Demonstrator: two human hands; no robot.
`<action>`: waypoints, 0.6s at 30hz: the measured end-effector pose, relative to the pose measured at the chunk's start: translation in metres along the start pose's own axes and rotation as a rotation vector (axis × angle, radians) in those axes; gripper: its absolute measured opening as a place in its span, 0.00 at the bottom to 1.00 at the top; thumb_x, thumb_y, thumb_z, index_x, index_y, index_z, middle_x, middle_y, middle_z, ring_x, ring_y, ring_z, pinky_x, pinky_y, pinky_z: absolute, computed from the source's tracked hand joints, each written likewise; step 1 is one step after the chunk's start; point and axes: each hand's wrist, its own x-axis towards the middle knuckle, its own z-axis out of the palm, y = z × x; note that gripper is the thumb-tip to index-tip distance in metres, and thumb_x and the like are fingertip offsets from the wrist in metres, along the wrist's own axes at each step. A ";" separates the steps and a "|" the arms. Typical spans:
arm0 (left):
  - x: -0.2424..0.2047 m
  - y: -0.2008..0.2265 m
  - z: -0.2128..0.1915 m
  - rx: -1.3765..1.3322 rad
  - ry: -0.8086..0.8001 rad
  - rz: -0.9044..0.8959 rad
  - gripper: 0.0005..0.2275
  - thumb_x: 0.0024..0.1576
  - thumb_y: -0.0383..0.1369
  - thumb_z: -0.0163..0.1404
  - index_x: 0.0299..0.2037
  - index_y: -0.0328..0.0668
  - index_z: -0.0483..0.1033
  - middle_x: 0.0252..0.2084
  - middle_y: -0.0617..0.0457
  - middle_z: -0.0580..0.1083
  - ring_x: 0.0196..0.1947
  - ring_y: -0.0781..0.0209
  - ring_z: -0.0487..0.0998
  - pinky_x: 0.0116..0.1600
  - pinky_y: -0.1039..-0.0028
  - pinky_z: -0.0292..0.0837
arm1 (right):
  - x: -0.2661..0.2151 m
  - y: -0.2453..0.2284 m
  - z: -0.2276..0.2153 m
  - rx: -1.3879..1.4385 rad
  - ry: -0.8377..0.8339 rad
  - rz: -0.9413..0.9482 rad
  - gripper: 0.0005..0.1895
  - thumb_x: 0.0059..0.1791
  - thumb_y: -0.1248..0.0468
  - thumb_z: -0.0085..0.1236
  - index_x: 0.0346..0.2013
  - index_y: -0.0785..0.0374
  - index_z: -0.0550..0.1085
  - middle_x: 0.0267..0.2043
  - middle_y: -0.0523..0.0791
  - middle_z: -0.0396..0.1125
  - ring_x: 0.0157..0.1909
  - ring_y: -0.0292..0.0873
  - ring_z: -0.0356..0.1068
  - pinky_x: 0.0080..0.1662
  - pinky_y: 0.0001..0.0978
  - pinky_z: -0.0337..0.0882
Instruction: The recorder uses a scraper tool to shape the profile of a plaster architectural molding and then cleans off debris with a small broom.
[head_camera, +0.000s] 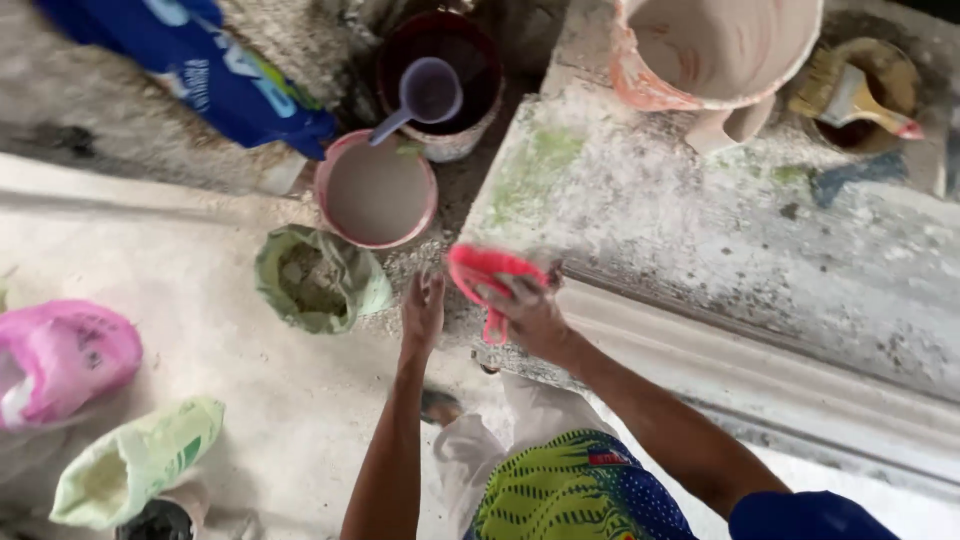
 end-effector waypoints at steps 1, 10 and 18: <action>0.010 0.001 0.008 -0.015 -0.056 0.003 0.34 0.66 0.57 0.42 0.68 0.32 0.63 0.65 0.24 0.66 0.63 0.24 0.68 0.60 0.36 0.69 | 0.000 -0.004 -0.003 0.150 0.085 -0.018 0.27 0.41 0.60 0.61 0.56 0.45 0.76 0.61 0.48 0.67 0.52 0.53 0.69 0.50 0.44 0.69; 0.018 0.028 0.010 0.224 -0.290 0.030 0.37 0.65 0.60 0.35 0.70 0.29 0.62 0.67 0.22 0.63 0.66 0.25 0.65 0.68 0.40 0.60 | 0.002 0.096 0.037 -0.831 0.375 0.501 0.29 0.42 0.61 0.58 0.60 0.52 0.74 0.46 0.52 0.71 0.42 0.55 0.75 0.45 0.44 0.72; 0.054 0.026 0.000 0.115 -0.523 0.067 0.34 0.68 0.58 0.30 0.73 0.36 0.60 0.72 0.29 0.60 0.72 0.34 0.60 0.74 0.48 0.53 | -0.002 -0.103 0.044 -0.258 0.297 0.835 0.26 0.48 0.50 0.57 0.62 0.43 0.75 0.48 0.46 0.75 0.45 0.51 0.77 0.49 0.41 0.74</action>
